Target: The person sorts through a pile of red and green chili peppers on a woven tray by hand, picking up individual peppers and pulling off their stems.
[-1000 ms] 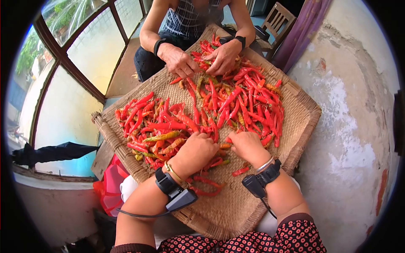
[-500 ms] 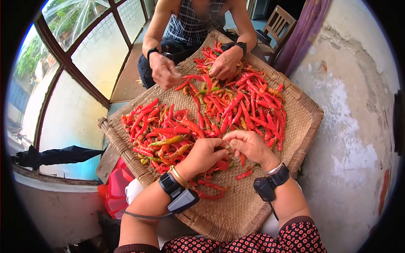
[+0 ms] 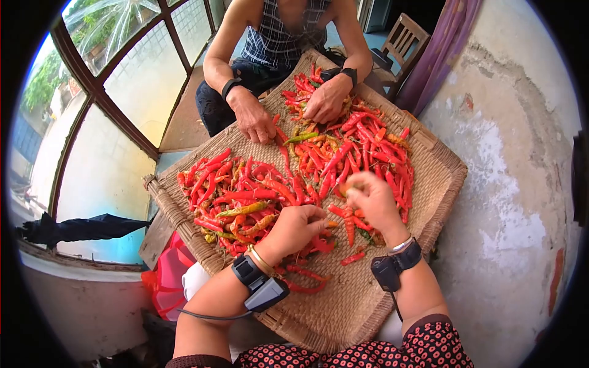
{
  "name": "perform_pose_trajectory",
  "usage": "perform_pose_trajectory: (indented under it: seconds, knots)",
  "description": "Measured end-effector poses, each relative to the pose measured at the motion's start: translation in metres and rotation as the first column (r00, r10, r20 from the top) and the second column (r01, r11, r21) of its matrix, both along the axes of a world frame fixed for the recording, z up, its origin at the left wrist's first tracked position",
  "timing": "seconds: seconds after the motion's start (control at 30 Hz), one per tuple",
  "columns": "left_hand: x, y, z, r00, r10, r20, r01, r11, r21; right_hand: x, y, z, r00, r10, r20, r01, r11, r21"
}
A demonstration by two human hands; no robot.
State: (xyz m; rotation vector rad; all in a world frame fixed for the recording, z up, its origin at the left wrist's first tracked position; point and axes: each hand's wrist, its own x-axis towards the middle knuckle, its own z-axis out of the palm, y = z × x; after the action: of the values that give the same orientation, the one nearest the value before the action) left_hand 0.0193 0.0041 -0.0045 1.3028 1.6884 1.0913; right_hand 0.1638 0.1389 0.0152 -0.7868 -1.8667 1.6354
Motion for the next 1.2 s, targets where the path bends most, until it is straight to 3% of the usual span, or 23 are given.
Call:
perform_pose_trajectory:
  seconds: [0.07, 0.13, 0.17, 0.2, 0.23, 0.27, 0.33, 0.37, 0.43, 0.53, 0.6, 0.63, 0.67, 0.73, 0.77, 0.8, 0.83, 0.87, 0.9, 0.97, 1.13, 1.2]
  knots:
    - [-0.001, 0.002, -0.003, 0.996, 0.061, 0.059, -0.062, 0.998, 0.027, -0.005, -0.001, 0.01, 0.918, -0.184, -0.352, 0.138, 0.979, -0.153]
    - [-0.002, 0.005, -0.001, 0.961, 0.163, 0.223, -0.187, 0.978, 0.093, 0.0, 0.003, 0.008, 0.92, -0.191, -0.342, 0.152, 0.979, -0.138]
    - [-0.005, 0.005, 0.004, 0.924, 0.172, 0.341, -0.17, 0.985, -0.035, 0.001, 0.004, 0.0, 0.967, -0.162, -0.198, 0.154, 0.987, -0.055]
    - [-0.006, 0.005, 0.004, 0.925, 0.171, 0.339, -0.17, 0.985, -0.034, 0.001, 0.002, -0.004, 0.989, -0.142, -0.048, 0.143, 0.989, 0.028]
    - [-0.007, 0.005, 0.003, 0.897, 0.2, 0.394, -0.215, 0.977, -0.007, 0.002, 0.0, -0.007, 0.996, -0.01, 0.083, 0.006, 0.999, 0.038]
    - [-0.008, 0.006, 0.0, 0.864, 0.226, 0.45, -0.262, 0.965, 0.017, 0.001, -0.008, -0.009, 0.989, 0.12, 0.092, -0.12, 0.993, -0.001]
    - [-0.009, 0.006, -0.005, 0.878, 0.23, 0.421, -0.263, 0.965, 0.022, -0.002, -0.022, -0.001, 0.922, 0.295, 0.249, -0.369, 0.865, 0.341]
    - [-0.009, 0.006, -0.004, 0.873, 0.215, 0.438, -0.257, 0.966, 0.038, -0.002, -0.024, 0.001, 0.922, 0.295, 0.25, -0.369, 0.865, 0.34]
    - [-0.008, 0.006, -0.006, 0.867, 0.203, 0.455, -0.252, 0.967, 0.049, -0.003, -0.027, 0.001, 0.818, 0.396, 0.417, -0.53, 0.801, 0.28]
    - [-0.01, 0.008, -0.005, 0.923, 0.225, 0.311, -0.285, 0.944, 0.164, 0.004, -0.018, 0.006, 0.816, 0.412, 0.407, -0.516, 0.836, 0.188]
    - [-0.018, 0.008, 0.006, 0.944, 0.329, -0.008, -0.312, 0.905, 0.289, 0.009, -0.012, 0.005, 0.844, 0.322, 0.43, -0.433, 0.881, 0.19]
    - [-0.027, 0.008, 0.011, 0.899, 0.341, -0.277, -0.246, 0.913, 0.326, 0.012, -0.008, 0.004, 0.889, 0.221, 0.401, -0.341, 0.904, 0.258]
    - [-0.032, 0.009, 0.011, 0.899, 0.34, -0.276, -0.246, 0.913, 0.325, 0.014, -0.004, 0.004, 0.924, 0.118, 0.363, -0.244, 0.914, 0.324]
    - [-0.04, 0.01, 0.005, 0.707, 0.307, -0.637, -0.094, 0.934, 0.346, 0.017, 0.0, 0.006, 0.914, 0.086, 0.396, -0.232, 0.912, 0.338]
    - [-0.042, 0.01, -0.002, 0.719, 0.217, -0.661, -0.082, 0.97, 0.229, 0.018, 0.001, 0.003, 0.904, -0.039, 0.426, -0.2, 0.842, 0.501]
    - [-0.041, 0.009, -0.002, 0.719, 0.216, -0.661, -0.082, 0.97, 0.228, 0.019, 0.002, -0.001, 0.886, -0.166, 0.433, -0.177, 0.742, 0.647]
    - [-0.039, 0.009, -0.003, 0.625, 0.153, -0.766, -0.044, 0.986, 0.161, 0.019, 0.002, -0.004, 0.9, -0.187, 0.393, -0.167, 0.686, 0.708]
    - [-0.038, 0.009, -0.003, 0.518, 0.083, -0.851, -0.016, 0.996, 0.088, 0.018, 0.001, -0.005, 0.9, -0.186, 0.394, -0.168, 0.687, 0.707]
    - [-0.036, 0.008, -0.005, 0.489, 0.048, -0.871, -0.015, 0.999, 0.047, 0.016, 0.0, -0.005, 0.906, -0.121, 0.406, -0.198, 0.726, 0.658]
    - [-0.036, 0.007, -0.004, 0.483, 0.034, -0.875, 0.009, 0.999, 0.044, 0.012, -0.004, -0.006, 0.905, 0.005, 0.424, -0.274, 0.771, 0.575]
    - [-0.034, 0.009, -0.009, 0.437, -0.05, -0.898, 0.055, 0.998, -0.029, 0.002, -0.012, -0.015, 0.879, 0.117, 0.462, -0.39, 0.733, 0.557]
    - [-0.032, 0.009, -0.006, 0.522, -0.026, -0.853, 0.118, 0.992, 0.042, 0.0, -0.014, -0.012, 0.883, 0.172, 0.436, -0.388, 0.79, 0.475]
